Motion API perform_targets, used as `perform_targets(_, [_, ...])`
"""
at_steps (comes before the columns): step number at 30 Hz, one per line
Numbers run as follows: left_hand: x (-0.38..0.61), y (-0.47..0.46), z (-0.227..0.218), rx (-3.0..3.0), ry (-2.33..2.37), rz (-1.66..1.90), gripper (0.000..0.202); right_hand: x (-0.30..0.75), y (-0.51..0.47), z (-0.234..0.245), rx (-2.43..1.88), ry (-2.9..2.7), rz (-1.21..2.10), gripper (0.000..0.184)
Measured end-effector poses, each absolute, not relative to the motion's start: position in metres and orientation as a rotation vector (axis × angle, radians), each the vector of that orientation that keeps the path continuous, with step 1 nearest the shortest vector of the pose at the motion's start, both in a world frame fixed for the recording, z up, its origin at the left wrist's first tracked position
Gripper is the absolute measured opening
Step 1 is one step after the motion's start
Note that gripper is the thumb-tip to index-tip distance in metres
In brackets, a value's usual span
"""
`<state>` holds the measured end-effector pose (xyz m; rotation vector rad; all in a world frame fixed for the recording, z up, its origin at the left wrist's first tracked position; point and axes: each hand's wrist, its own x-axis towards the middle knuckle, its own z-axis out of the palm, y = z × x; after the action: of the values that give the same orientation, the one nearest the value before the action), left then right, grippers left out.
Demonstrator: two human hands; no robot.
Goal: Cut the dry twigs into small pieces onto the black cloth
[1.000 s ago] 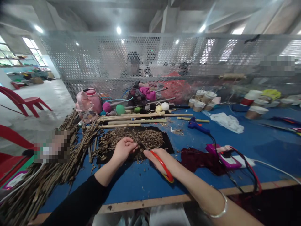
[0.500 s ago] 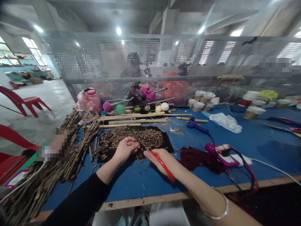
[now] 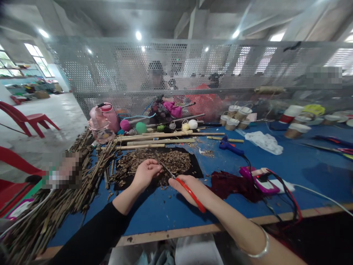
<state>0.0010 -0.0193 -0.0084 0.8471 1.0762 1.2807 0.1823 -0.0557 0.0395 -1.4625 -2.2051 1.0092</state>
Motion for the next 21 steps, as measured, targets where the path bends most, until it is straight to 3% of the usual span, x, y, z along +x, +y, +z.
perform_targets(21, [0.003, -0.019, -0.006, 0.828, 1.074, 1.268, 0.033, 0.188, -0.053, 0.029, -1.411, -2.171, 1.010, 0.049])
